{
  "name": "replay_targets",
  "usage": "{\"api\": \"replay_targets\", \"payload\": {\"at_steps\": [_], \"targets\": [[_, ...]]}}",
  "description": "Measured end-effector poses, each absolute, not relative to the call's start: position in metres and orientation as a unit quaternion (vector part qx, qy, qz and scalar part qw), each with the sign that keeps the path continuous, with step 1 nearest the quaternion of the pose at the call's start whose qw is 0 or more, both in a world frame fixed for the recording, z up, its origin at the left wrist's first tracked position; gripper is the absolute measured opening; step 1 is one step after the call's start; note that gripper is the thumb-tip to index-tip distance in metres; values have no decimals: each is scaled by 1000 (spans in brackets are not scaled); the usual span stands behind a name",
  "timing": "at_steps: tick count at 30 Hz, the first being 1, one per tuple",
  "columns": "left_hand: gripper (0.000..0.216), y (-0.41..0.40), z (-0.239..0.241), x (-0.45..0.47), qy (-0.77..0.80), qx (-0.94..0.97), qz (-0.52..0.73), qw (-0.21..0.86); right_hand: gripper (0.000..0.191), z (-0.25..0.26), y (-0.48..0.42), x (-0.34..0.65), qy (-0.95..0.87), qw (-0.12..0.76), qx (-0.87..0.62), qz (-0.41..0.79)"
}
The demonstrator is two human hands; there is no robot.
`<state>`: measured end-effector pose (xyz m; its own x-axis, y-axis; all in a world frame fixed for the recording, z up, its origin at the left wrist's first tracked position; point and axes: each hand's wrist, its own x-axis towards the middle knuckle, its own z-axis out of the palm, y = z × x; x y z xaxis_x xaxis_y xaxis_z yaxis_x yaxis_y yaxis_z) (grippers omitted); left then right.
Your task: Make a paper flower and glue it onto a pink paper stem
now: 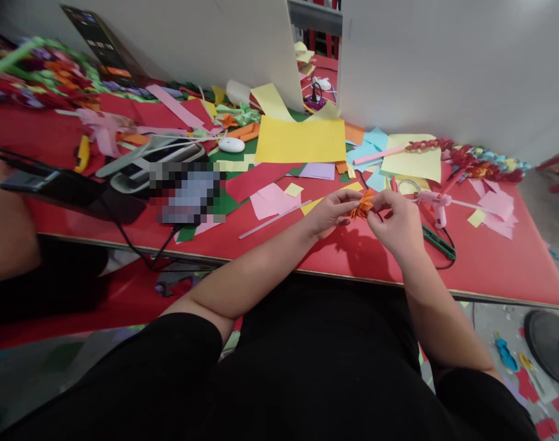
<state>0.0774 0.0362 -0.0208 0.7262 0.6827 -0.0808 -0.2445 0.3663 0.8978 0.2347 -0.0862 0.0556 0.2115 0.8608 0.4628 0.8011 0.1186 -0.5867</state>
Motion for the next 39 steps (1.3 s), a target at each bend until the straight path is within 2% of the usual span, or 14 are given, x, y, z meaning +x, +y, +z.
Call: {"api": "replay_targets", "payload": {"at_steps": [10,15,19,23,28,39], "targets": [[31,37,-22,77,239,476,282,798,10,58,-83,232,-634,396,-662,59],[27,39,-18,76,249,393,237,853,14,62,-89,242,-642,414,-628,146],[34,43,-13,72,229,302,177,908,20,68,-98,256,-653,435,-585,205],[27,48,-13,67,219,218,99,946,8,74,-105,259,-690,446,-563,87],[16,48,-16,65,218,214,88,948,14,79,-109,246,-749,401,-527,-37],[18,38,-16,65,211,307,129,919,30,67,-105,245,-786,304,-530,-88]]}}
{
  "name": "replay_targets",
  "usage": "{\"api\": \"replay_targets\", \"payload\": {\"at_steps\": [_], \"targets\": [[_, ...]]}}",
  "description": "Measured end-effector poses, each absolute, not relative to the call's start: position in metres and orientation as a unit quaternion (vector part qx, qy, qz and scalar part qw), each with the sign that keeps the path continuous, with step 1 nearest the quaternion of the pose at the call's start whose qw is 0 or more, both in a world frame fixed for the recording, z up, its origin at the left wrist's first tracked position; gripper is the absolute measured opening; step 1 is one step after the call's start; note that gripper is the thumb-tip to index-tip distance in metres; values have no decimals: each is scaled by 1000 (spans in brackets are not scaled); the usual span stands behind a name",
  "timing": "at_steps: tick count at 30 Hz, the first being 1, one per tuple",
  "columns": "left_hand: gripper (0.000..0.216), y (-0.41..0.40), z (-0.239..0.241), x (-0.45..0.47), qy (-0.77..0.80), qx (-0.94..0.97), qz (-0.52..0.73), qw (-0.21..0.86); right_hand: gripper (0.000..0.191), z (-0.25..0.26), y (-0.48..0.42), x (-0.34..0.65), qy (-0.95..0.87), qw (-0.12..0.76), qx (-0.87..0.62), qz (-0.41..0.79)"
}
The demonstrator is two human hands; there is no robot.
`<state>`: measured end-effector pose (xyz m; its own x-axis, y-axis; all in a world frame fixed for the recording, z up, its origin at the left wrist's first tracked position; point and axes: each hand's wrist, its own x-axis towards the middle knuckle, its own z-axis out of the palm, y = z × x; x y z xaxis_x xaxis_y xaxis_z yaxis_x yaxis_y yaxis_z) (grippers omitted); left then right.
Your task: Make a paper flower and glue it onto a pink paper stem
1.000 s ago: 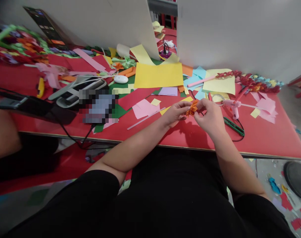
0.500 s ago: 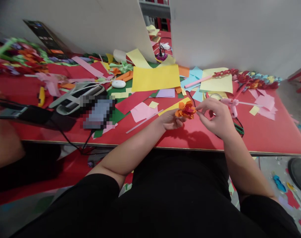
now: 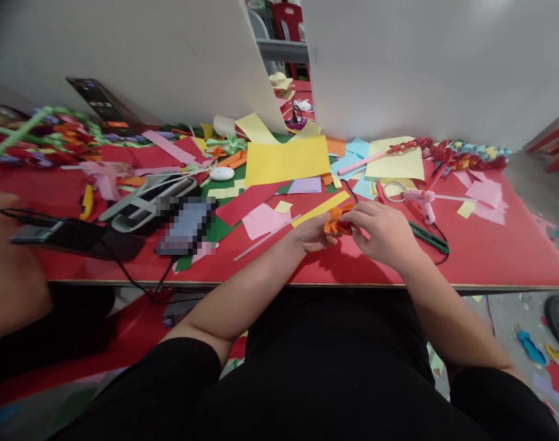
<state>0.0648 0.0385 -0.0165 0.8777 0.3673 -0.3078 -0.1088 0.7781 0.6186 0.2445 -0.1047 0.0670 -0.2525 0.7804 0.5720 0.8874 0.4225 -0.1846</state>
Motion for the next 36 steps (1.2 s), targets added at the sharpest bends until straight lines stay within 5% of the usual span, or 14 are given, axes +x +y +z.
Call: {"api": "replay_targets", "payload": {"at_steps": [36], "targets": [[27,40,-26,71,204,350,89,910,23,50,-109,248,-782,271,-553,-98]]}}
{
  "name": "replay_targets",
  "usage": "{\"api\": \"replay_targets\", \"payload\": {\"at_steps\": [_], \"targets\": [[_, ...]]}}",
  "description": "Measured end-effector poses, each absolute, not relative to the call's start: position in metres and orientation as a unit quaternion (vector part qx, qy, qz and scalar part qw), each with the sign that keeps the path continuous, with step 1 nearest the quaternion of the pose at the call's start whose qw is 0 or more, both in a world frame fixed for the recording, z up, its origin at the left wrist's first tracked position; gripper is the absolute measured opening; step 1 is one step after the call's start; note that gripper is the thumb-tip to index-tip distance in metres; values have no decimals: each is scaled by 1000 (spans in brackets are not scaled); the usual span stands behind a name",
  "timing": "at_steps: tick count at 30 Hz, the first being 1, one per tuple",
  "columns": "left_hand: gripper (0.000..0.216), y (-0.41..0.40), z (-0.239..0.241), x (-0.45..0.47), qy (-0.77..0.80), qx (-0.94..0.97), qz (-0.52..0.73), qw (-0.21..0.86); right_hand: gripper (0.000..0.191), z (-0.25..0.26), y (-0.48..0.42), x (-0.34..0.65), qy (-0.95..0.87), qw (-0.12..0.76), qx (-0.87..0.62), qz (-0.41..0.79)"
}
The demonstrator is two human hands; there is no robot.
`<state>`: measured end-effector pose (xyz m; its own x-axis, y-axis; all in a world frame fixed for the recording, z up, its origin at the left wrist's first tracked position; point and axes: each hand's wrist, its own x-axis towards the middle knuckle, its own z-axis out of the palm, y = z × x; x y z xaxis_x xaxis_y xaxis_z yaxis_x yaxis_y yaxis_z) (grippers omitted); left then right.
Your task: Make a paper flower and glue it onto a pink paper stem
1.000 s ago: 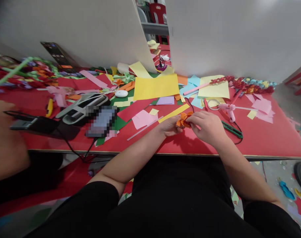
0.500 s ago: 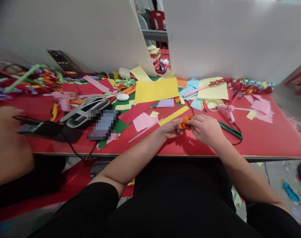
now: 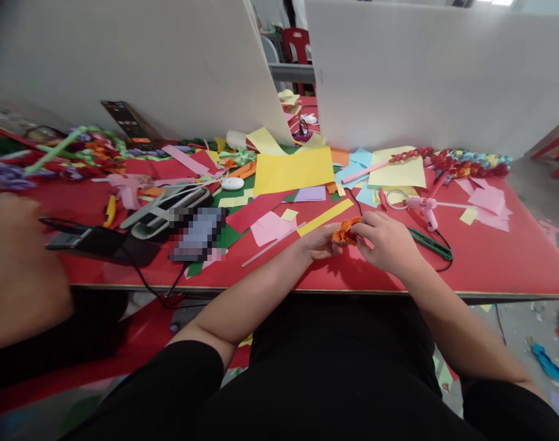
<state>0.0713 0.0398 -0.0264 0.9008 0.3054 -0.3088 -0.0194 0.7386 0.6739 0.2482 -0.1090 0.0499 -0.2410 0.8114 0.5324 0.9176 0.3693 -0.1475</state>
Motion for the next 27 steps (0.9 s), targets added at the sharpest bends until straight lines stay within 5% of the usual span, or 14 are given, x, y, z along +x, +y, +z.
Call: {"api": "replay_targets", "payload": {"at_steps": [19,23,27], "targets": [[34,38,-30,70,209,344,81,912,23,57,-113,251,-787,261,-553,-80],[38,37,-33,73,203,349,100,909,36,59,-128,259,-753,363,-548,-9],[40,37,-33,76,214,334,127,909,28,37,-139,272,-654,490,-576,-6]]}}
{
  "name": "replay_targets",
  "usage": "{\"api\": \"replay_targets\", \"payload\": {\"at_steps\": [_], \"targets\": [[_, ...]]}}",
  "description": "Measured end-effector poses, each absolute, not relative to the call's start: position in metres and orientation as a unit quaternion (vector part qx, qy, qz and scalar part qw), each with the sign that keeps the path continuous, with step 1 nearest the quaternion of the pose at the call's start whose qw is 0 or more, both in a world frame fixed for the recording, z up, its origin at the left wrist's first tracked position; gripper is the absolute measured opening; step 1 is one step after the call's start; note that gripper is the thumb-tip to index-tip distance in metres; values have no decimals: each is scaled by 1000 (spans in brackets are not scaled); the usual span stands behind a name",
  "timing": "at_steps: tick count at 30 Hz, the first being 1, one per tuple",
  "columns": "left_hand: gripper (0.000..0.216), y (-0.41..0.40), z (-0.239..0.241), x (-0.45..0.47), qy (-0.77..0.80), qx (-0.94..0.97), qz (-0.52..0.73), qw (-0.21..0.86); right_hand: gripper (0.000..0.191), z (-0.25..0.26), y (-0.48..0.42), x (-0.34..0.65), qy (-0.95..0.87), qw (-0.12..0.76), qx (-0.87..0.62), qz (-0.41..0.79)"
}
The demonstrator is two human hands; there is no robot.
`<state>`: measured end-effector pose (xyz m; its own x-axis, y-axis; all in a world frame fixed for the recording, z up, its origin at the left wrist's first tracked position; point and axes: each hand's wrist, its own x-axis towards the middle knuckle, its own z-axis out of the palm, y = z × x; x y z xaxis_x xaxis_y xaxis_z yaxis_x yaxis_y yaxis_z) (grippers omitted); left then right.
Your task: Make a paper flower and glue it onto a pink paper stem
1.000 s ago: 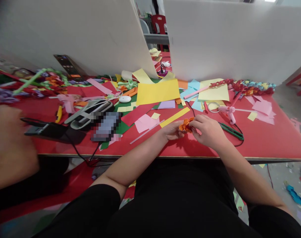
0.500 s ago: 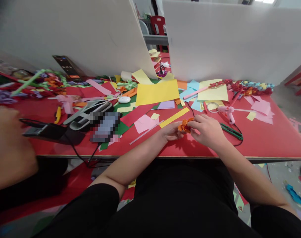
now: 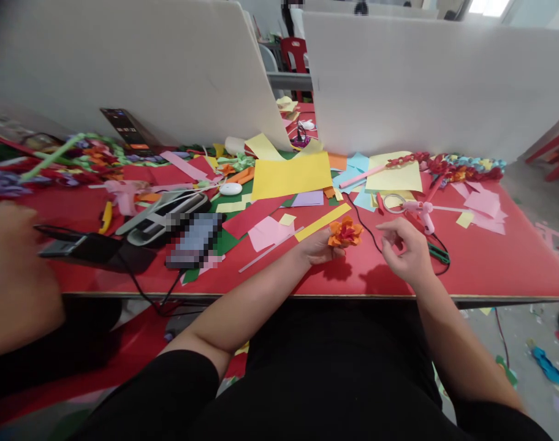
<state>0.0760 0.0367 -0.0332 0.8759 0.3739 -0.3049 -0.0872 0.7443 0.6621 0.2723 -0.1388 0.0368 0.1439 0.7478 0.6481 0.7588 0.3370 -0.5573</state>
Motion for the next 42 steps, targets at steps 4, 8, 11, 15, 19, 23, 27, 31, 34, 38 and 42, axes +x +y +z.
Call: {"api": "replay_targets", "payload": {"at_steps": [4,8,11,15,19,23,27,31,34,38,42], "targets": [[43,34,-31,79,206,324,150,911,16,-2,-137,282,-625,504,-596,12],[41,32,-28,80,200,307,178,913,11,-32,-132,281,-637,467,-614,8],[35,33,-27,80,215,287,185,915,12,-42,-131,278,-653,443,-614,19],[26,34,-26,80,240,254,180,920,16,-43,-132,276,-675,418,-608,19],[31,35,-24,79,251,225,172,926,16,-43,-131,277,-679,412,-607,16],[35,33,-23,78,247,241,172,923,16,-43,-130,276,-681,418,-601,12],[37,29,-25,81,249,318,183,896,9,-35,-129,266,-639,483,-598,-16],[50,24,-31,87,216,405,236,856,13,-16,-127,242,-636,511,-575,-55],[67,21,-36,89,192,433,270,839,17,-2,-120,226,-665,483,-564,-79],[77,18,-37,90,194,433,296,829,13,3,-111,219,-672,478,-555,-110],[74,17,-35,91,217,434,314,816,13,-4,-109,222,-687,456,-548,-140]]}}
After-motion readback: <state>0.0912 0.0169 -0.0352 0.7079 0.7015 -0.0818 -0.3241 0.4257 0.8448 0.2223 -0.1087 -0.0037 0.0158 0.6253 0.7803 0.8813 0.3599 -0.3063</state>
